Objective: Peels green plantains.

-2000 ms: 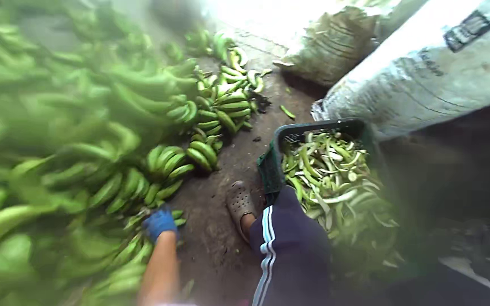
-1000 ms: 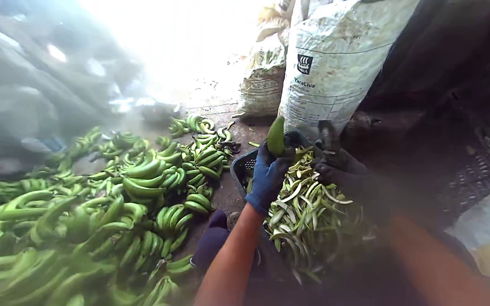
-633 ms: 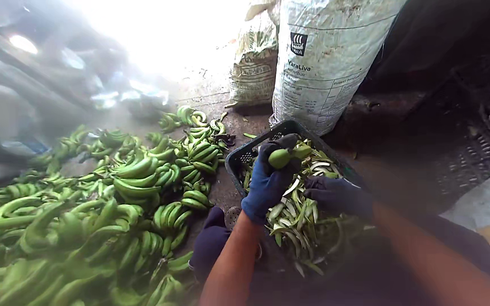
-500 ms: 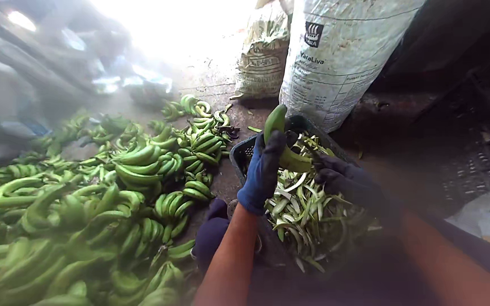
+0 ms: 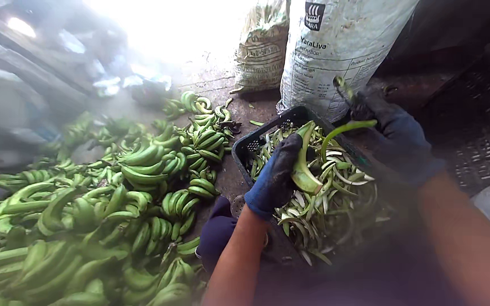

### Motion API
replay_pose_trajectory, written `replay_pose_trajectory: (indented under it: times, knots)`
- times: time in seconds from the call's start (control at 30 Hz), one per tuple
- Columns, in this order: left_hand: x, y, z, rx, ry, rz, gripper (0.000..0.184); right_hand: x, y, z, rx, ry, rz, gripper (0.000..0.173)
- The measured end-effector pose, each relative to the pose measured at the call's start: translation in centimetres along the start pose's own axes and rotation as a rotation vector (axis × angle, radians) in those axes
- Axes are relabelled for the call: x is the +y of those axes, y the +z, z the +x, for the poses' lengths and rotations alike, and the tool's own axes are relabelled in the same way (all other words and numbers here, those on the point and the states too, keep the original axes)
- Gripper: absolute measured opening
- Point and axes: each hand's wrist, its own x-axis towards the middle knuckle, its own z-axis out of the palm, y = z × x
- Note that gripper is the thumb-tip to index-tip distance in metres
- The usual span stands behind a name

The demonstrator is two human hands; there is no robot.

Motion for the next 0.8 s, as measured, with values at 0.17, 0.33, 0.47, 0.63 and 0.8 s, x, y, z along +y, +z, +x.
replay_pose_trajectory:
  times: [0.17, 0.33, 0.47, 0.63, 0.8]
  knots:
    - [0.1, -0.6, 0.2, 0.423, 0.109, 0.398, 0.045, -1.1, 2.9, -3.5, -0.276, -0.14, 0.319, 0.058]
    - [-0.7, -0.6, 1.2, 0.575, 0.364, 0.642, 0.061, -1.5, 4.2, -4.2, -0.29, -0.415, 0.308, 0.052]
    - [0.2, 1.8, -1.0, 0.107, 0.089, 0.251, 0.039, -0.5, 2.2, -0.7, -0.074, -0.375, 0.015, 0.046]
    - [-0.5, 0.9, -0.1, 0.186, 0.077, 0.225, 0.044, -0.6, 0.9, -0.5, -0.046, -0.3, -0.024, 0.056]
    - [-1.6, 0.0, 1.9, 0.639, 0.279, 0.279, 0.056, -1.3, 4.3, -3.0, -0.17, -0.53, -0.016, 0.056]
